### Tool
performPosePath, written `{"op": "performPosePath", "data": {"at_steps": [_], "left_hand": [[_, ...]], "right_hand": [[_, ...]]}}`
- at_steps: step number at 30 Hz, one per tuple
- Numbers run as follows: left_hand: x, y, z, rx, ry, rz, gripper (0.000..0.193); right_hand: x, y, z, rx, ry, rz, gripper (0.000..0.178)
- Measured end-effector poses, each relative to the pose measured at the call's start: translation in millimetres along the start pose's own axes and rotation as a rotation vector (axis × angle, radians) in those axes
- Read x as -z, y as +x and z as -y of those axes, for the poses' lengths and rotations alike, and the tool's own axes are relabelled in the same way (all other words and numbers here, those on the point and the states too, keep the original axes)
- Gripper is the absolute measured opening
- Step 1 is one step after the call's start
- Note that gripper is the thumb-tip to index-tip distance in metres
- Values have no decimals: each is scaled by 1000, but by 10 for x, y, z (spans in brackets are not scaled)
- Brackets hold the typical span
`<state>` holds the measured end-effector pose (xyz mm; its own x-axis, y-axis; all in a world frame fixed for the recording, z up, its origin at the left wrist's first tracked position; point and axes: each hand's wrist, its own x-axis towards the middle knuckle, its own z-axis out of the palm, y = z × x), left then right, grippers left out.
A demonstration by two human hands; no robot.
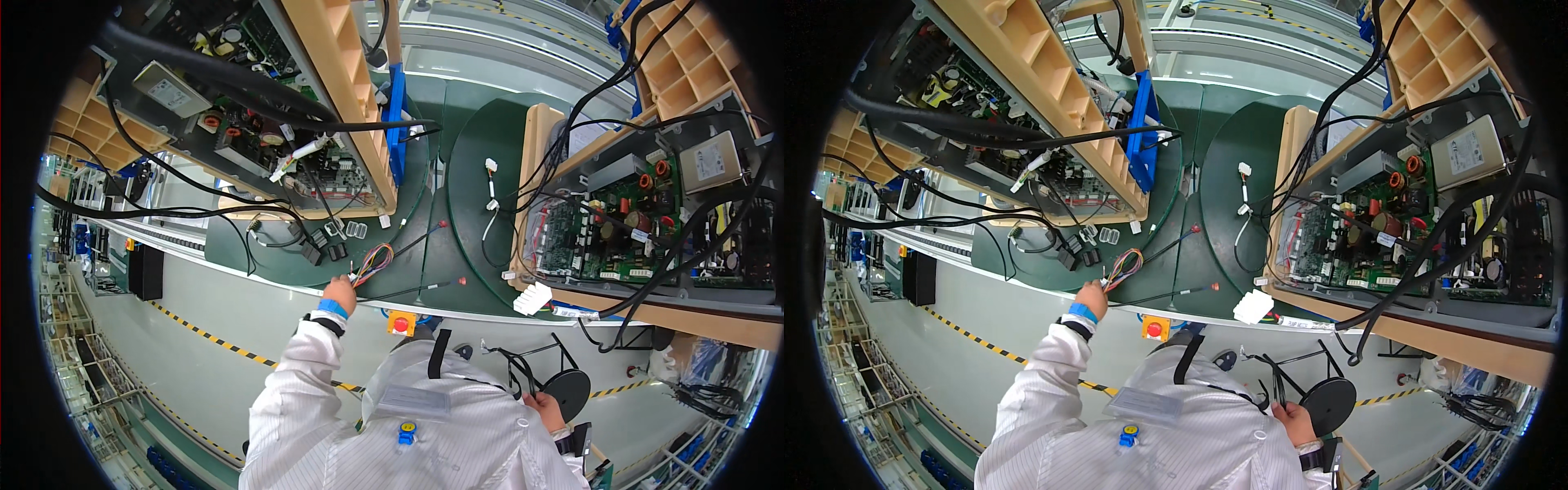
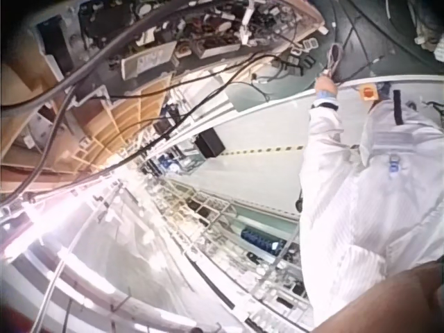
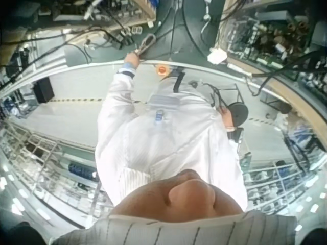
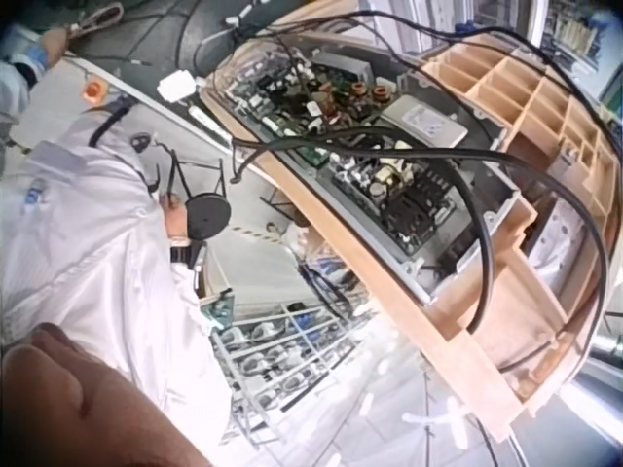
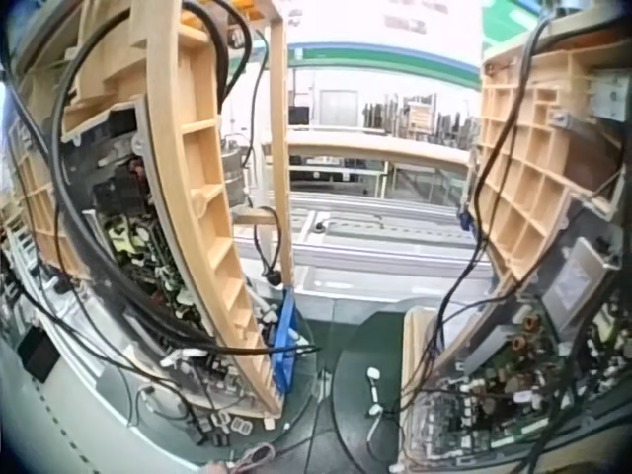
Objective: Collecting wiring harnesses and electronic components from a rack and then connecting them to a large industrial machine on an assembly line.
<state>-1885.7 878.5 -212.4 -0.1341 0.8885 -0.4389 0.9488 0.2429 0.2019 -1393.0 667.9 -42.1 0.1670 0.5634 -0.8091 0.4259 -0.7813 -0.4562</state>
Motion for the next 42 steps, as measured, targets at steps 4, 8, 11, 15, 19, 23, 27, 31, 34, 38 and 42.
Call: {"op": "performPosePath", "data": {"at_steps": [4, 8, 11, 15, 19, 23, 27, 31, 34, 38, 42], "left_hand": [[77, 48, -91, -84, -3, -40, 20], [338, -16, -434, -125, 114, -62, 18], [555, -126, -691, -190, 137, -94, 18], [270, -64, -923, -316, 90, -102, 31], [127, 44, -1100, -251, 47, -131, 63], [64, -81, -1138, -387, 62, -157, 92], [23, -92, -1105, -383, 113, -17, 107], [50, -28, -1138, -415, 112, -16, 108], [-3, 51, -1108, -418, 102, -31, 106], [-203, 134, -1011, -416, 109, -149, 95], [-304, 174, -988, -435, 108, -217, 84]], "right_hand": [[-23, -2, -28, 12, 16, -1, 39], [-12, 33, -56, 14, 5, -3, 38], [12, 63, -19, 34, -111, 3, 39], [-31, 64, 21, 3, 2, 22, 40], [-44, 115, -110, -15, -53, -3, 39], [-27, 4, 191, -20, -78, -6, 39], [-64, 2, 155, -15, 1, -20, 38], [-82, 32, 52, -43, 11, -20, 40], [-71, 5, 244, -75, -60, -14, 42], [-73, 40, 114, -83, -62, -27, 43], [-81, 63, -8, -77, -80, -36, 43]]}}
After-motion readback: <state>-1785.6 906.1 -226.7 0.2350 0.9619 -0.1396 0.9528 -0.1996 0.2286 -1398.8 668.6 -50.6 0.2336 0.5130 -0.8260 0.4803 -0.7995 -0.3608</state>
